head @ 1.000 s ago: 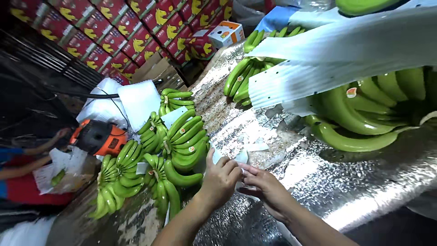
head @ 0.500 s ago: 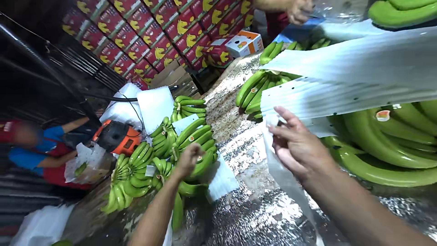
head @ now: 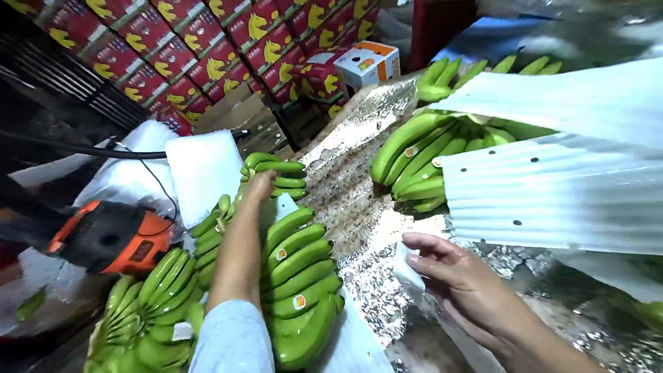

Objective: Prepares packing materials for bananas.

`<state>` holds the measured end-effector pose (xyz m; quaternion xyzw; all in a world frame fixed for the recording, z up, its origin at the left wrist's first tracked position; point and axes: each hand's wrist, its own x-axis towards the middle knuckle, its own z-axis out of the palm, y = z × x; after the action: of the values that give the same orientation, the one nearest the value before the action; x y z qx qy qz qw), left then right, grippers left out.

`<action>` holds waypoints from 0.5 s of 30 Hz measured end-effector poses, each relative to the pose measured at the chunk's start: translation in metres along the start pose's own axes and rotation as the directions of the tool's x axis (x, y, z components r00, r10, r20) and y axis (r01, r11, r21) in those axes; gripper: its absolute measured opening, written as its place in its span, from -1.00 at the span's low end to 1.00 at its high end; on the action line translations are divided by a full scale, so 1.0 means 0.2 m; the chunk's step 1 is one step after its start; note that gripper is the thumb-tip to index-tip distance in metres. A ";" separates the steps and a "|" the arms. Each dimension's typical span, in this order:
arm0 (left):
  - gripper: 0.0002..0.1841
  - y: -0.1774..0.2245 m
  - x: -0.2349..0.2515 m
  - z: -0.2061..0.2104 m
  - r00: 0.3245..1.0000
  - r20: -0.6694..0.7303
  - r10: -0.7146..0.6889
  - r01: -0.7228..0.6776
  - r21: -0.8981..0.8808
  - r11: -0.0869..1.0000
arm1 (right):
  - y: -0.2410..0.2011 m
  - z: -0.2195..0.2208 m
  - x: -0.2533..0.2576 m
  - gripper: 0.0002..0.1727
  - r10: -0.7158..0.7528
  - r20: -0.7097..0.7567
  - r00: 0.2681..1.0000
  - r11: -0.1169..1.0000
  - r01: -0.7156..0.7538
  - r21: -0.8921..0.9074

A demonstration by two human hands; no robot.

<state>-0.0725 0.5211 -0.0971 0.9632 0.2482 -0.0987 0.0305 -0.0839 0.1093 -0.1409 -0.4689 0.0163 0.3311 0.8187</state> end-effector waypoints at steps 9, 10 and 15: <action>-0.53 -0.07 0.46 0.25 0.993 0.055 -0.108 0.095 0.203 0.974 | 0.07 -0.16 0.00 -0.68 0.132 -0.089 0.987 0.984 -0.142 -0.112; -0.53 -0.10 0.49 0.28 0.993 0.041 -0.108 0.096 0.217 0.972 | 0.09 -0.17 0.01 -0.68 0.135 -0.095 0.986 0.985 -0.144 -0.093; -0.60 -0.10 0.57 0.39 0.995 -0.085 -0.059 0.083 0.328 0.941 | 0.19 -0.18 0.07 -0.60 0.129 -0.065 0.989 0.990 -0.125 0.062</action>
<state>0.0022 0.5850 -0.1975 0.9480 0.2636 -0.1045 -0.1444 -0.0838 0.1014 -0.1954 -0.4540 0.0838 0.3658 0.8081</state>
